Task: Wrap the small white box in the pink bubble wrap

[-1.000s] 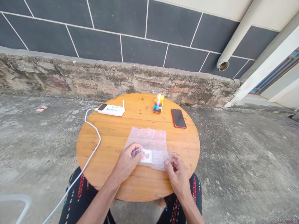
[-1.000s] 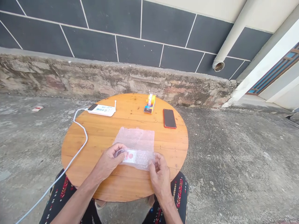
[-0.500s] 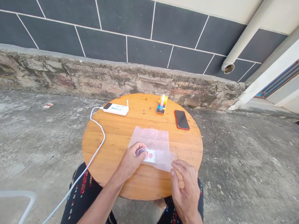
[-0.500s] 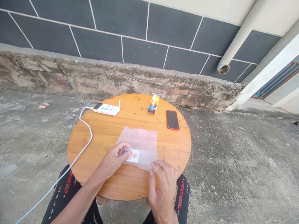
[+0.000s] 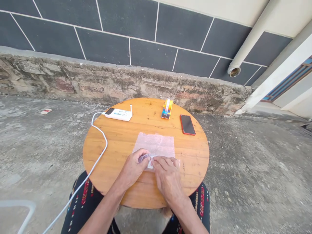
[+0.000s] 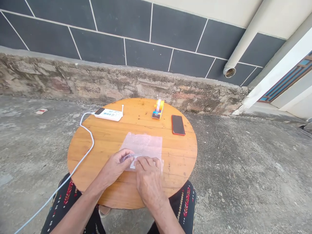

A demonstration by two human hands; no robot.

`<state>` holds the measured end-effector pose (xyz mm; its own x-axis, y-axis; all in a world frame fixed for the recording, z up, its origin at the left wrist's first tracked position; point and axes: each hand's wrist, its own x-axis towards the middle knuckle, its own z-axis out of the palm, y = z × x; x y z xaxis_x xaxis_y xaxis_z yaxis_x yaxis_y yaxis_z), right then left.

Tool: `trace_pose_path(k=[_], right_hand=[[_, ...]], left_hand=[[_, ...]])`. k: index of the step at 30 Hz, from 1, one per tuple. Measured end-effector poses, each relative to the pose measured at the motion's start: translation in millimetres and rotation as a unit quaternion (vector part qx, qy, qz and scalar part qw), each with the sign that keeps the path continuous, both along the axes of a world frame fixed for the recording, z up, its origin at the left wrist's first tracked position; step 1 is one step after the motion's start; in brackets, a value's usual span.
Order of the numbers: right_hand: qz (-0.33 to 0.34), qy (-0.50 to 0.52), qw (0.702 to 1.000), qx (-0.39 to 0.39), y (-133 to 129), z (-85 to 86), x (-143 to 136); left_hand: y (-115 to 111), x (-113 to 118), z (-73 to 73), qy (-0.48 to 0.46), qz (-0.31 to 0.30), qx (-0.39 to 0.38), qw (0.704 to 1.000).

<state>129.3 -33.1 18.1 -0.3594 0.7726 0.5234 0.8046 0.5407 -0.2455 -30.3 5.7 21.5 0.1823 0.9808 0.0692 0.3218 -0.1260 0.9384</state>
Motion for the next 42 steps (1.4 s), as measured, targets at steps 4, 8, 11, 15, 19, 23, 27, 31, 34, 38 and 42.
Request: trace_pose_path(k=[4, 8, 11, 15, 19, 23, 27, 31, 34, 38, 42], right_hand=[[-0.003, -0.018, 1.000, -0.019, -0.1, 4.4, 1.2], [-0.003, -0.021, 0.999, -0.025, 1.2, 5.4, 0.1], [-0.007, -0.020, 1.000, -0.023, 2.1, 5.6, -1.1], [-0.006, -0.023, 1.000, -0.019, 1.7, 6.7, -1.3], [-0.006, -0.022, 0.999, -0.025, 1.1, 7.1, -0.9], [-0.007, -0.026, 0.999, -0.024, 1.2, 7.3, -1.1], [-0.007, -0.025, 0.999, -0.026, 1.0, 8.9, -1.5], [-0.008, -0.030, 0.999, -0.024, 1.0, 9.1, -1.5], [-0.009, -0.040, 0.999, -0.009, 1.5, 7.6, -1.1], [-0.006, -0.038, 0.999, 0.003, 1.9, 6.5, -0.9], [0.002, -0.034, 0.999, 0.001, 1.8, 7.7, -1.1]], left_hand=[[-1.7, -19.4, 2.0, 0.018, 0.016, -0.008, 1.000], [-1.0, -43.2, 0.9, 0.055, 0.044, -0.028, 0.997], [-1.1, -54.8, -1.7, 0.081, 0.064, -0.031, 0.994], [-4.5, -62.1, -4.9, 0.169, 0.084, 0.004, 0.982], [-10.5, -63.2, -2.9, 0.179, 0.054, -0.023, 0.982], [-14.0, -60.1, -4.4, 0.152, 0.043, -0.063, 0.985], [-14.5, -54.1, -7.9, 0.111, 0.034, -0.135, 0.984], [-12.7, -42.9, -3.5, 0.050, 0.067, -0.149, 0.985], [-9.7, -33.0, -1.9, 0.022, 0.097, -0.150, 0.984], [-7.0, -24.5, -6.4, 0.013, 0.117, -0.142, 0.983], [-8.2, -20.2, -9.1, 0.020, 0.135, -0.135, 0.982]])
